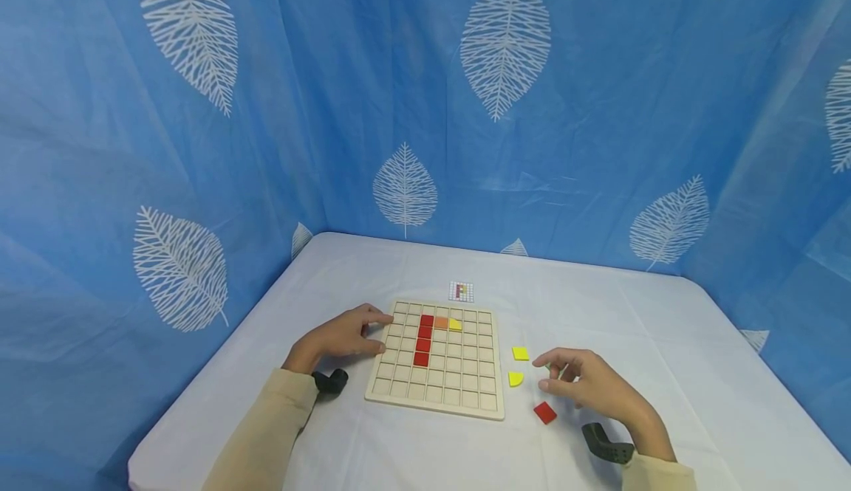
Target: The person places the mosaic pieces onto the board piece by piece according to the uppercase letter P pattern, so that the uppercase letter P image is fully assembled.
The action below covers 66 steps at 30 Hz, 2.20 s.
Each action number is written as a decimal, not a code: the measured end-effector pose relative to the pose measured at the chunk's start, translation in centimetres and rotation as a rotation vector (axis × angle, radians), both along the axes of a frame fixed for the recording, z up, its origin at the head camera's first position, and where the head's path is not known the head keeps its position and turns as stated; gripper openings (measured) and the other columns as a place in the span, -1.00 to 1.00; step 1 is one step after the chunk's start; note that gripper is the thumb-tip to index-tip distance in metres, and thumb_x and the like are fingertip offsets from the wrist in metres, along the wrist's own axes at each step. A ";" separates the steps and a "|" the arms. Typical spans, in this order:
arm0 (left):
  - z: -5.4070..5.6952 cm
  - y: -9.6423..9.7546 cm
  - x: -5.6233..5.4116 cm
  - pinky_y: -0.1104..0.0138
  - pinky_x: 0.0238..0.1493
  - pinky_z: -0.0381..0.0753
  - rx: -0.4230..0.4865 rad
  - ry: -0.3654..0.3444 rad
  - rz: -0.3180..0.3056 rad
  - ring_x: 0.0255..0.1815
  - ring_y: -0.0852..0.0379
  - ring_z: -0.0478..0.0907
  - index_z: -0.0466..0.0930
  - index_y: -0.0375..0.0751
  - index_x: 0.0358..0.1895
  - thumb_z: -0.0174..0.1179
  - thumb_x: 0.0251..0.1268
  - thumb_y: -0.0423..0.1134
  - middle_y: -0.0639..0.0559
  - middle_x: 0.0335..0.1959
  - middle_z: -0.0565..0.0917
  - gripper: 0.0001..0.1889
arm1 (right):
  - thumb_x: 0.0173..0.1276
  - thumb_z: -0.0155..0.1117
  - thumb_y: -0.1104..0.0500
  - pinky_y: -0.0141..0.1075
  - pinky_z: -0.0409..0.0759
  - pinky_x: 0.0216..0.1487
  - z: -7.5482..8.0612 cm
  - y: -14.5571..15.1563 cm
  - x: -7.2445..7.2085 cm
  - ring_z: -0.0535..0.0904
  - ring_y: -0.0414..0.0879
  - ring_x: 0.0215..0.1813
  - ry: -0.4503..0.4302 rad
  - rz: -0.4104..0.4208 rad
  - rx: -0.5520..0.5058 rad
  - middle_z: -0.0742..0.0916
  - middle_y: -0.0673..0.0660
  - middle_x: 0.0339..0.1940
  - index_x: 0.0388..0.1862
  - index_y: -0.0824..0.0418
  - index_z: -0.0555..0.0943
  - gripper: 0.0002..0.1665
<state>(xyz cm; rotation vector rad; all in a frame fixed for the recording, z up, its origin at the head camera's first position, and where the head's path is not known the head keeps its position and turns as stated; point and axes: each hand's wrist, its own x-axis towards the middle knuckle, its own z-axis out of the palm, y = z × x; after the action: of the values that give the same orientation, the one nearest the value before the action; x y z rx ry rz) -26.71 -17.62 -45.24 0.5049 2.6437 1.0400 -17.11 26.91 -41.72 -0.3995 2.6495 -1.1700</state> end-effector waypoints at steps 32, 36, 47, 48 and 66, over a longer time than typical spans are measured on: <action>-0.3 -0.2 -0.1 0.23 -0.04 0.42 -0.003 0.026 -0.017 -0.05 0.10 0.38 0.57 0.06 0.33 0.45 0.14 -0.10 0.09 0.12 0.51 -0.39 | 0.18 0.52 0.16 -0.33 0.48 -0.55 -1.6 1.3 -0.1 0.45 -0.23 -0.49 -0.208 0.146 -0.049 0.60 0.04 -0.40 0.06 0.23 0.68 -0.55; -0.2 -0.1 -0.2 0.22 -0.03 0.42 -0.004 0.022 -0.018 -0.04 0.09 0.38 0.57 0.06 0.33 0.45 0.14 -0.10 0.08 0.12 0.51 -0.39 | 0.16 0.53 0.20 -0.36 0.46 -0.53 -1.6 1.3 -0.1 0.44 -0.23 -0.47 -0.210 0.163 -0.066 0.59 0.05 -0.39 0.04 0.25 0.68 -0.55; -0.2 -0.1 -0.1 0.22 -0.04 0.43 0.006 0.020 -0.029 -0.05 0.08 0.38 0.57 0.03 0.33 0.45 0.14 -0.11 0.06 0.12 0.50 -0.39 | 0.05 0.56 0.28 -0.38 0.41 -0.46 -1.9 1.3 -0.1 0.42 -0.21 -0.42 -0.205 0.168 -0.072 0.60 0.10 -0.37 -0.04 0.22 0.72 -0.57; -0.2 -0.1 -0.1 0.22 -0.04 0.42 0.007 0.019 -0.028 -0.05 0.08 0.38 0.57 0.04 0.33 0.45 0.14 -0.11 0.07 0.12 0.50 -0.39 | 0.05 0.56 0.29 -0.38 0.40 -0.46 -1.9 1.3 -0.1 0.42 -0.20 -0.41 -0.207 0.167 -0.071 0.60 0.10 -0.37 -0.04 0.22 0.72 -0.57; -0.2 -0.3 -0.2 0.23 -0.06 0.42 -0.003 0.027 -0.040 -0.06 0.09 0.38 0.56 0.03 0.34 0.44 0.15 -0.09 0.06 0.13 0.51 -0.38 | 0.00 0.58 0.29 -0.36 0.36 -0.40 -1.9 1.0 0.0 0.42 -0.13 -0.37 -0.203 0.135 -0.005 0.61 0.09 -0.39 -0.14 0.12 0.77 -0.63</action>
<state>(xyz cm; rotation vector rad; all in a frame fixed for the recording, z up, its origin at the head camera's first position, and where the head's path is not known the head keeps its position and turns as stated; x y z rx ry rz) -26.89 -17.89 -45.46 0.5722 2.6472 1.0242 -17.14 27.92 -43.63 -0.4289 2.4080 -1.1124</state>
